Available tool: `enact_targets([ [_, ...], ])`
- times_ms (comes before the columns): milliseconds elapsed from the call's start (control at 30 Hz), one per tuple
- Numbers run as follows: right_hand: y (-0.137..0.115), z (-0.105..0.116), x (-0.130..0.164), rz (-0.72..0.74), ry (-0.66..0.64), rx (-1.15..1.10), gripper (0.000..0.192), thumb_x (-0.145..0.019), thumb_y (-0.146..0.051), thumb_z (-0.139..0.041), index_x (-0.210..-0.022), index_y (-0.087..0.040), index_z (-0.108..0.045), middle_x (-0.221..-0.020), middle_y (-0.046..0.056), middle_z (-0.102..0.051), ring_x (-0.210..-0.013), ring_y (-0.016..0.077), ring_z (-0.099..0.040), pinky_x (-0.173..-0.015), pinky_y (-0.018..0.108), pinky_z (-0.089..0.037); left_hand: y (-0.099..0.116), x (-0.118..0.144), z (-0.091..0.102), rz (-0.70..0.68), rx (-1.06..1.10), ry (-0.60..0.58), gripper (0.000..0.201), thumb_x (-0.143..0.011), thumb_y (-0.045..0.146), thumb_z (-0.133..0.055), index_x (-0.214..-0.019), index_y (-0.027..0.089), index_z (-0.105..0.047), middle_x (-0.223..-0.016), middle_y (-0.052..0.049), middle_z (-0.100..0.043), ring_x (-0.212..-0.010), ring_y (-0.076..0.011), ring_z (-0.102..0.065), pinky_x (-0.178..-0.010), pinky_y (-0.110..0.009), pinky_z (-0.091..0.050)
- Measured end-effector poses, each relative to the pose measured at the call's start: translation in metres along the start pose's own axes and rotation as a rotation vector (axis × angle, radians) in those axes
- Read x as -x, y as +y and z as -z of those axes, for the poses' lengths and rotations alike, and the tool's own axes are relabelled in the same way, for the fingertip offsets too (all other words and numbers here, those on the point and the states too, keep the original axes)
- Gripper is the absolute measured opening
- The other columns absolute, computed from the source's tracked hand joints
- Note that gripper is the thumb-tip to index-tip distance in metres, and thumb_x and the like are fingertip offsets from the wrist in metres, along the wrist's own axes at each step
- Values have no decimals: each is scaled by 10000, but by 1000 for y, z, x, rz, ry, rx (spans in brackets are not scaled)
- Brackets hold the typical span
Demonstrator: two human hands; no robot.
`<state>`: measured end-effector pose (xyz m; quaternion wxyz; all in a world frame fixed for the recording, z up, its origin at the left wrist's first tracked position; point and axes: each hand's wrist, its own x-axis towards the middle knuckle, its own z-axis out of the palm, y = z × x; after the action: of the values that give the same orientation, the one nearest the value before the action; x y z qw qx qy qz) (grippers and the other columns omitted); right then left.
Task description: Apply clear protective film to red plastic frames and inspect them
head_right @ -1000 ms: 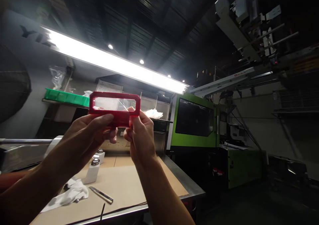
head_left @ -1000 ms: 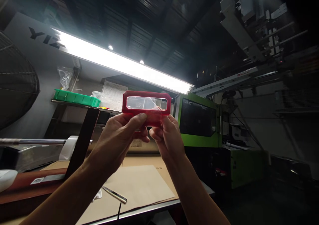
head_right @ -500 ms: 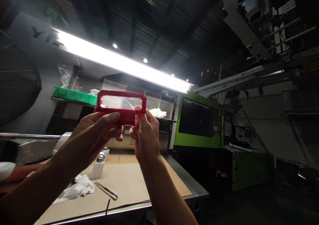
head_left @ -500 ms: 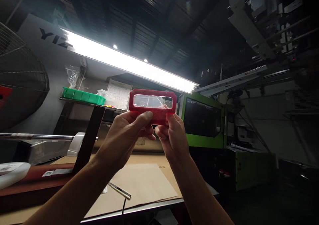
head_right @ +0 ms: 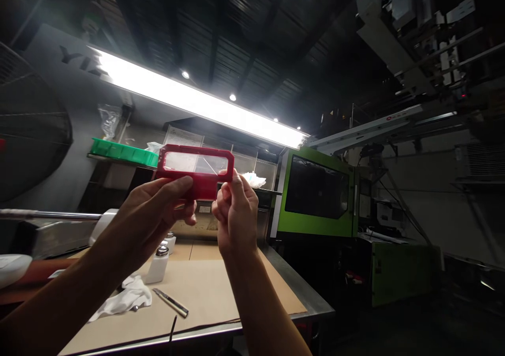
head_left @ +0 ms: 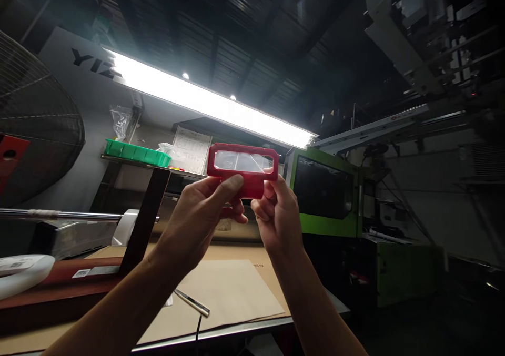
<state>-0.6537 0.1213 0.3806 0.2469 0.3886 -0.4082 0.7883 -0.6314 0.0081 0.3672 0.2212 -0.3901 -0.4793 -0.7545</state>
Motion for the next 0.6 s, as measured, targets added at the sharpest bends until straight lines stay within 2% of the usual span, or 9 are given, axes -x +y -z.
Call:
enact_targets([
  [100,-1,8,11,102,65,-7,195,-807,-330,-602,-712,-188,-508,-547,-75,-280,-396,46,-168,-356,234,-139,0,2,5,-26,-158,79,247,-754,377,-664,-680,142,-641,-569,-20,-566,-506,-108,-527,-486,-206,-491],
  [133,0,11,18,178,91,54,177,-850,-326,-553,-732,-195,-532,-536,-72,-274,-395,53,-173,-358,235,-145,0,3,8,-46,-261,109,265,-755,394,-655,-673,143,-637,-538,-21,-562,-477,-111,-531,-476,-203,-480],
  [200,6,18,34,401,76,332,169,-900,-276,-484,-773,-213,-577,-518,-61,-330,-395,65,-242,-377,237,-204,0,7,15,-67,-446,132,288,-757,415,-639,-650,147,-627,-495,-25,-555,-428,-113,-526,-448,-195,-453],
  [267,16,25,50,665,-106,717,160,-893,-171,-470,-938,-230,-611,-592,-32,-505,-453,83,-410,-444,247,-322,1,12,23,-42,-541,114,291,-755,422,-632,-646,151,-627,-487,-27,-551,-420,-112,-518,-432,-187,-435],
  [333,30,32,58,857,-317,1038,383,-851,-79,-465,-1204,-212,-526,-740,12,-628,-551,116,-528,-524,269,-390,0,19,32,10,-568,98,301,-748,434,-637,-640,153,-632,-486,-26,-539,-421,-104,-498,-415,-175,-411],
  [367,39,35,60,895,-363,1147,472,-837,-62,-455,-1292,-188,-457,-756,25,-643,-562,130,-542,-530,278,-390,0,23,36,44,-568,103,304,-748,438,-640,-642,154,-636,-487,-24,-533,-420,-99,-488,-406,-169,-395],
  [433,56,40,61,873,-327,1283,523,-833,-68,-426,-1351,-138,-401,-666,18,-616,-513,139,-511,-492,288,-342,-3,33,47,130,-537,114,301,-743,445,-651,-653,157,-643,-486,-16,-518,-418,-90,-472,-401,-164,-376],
  [500,71,43,64,781,-309,1333,510,-834,-87,-398,-1342,-123,-431,-582,1,-563,-475,136,-467,-477,290,-300,-6,46,58,226,-479,146,286,-735,443,-663,-683,163,-646,-483,-6,-500,-422,-89,-467,-414,-167,-382],
  [600,86,40,77,502,-326,1119,479,-868,-153,-384,-1343,-158,-439,-603,-7,-567,-484,115,-464,-503,260,-340,-9,70,76,324,-458,221,320,-731,470,-668,-735,151,-638,-546,-19,-539,-466,-101,-493,-456,-182,-417],
])
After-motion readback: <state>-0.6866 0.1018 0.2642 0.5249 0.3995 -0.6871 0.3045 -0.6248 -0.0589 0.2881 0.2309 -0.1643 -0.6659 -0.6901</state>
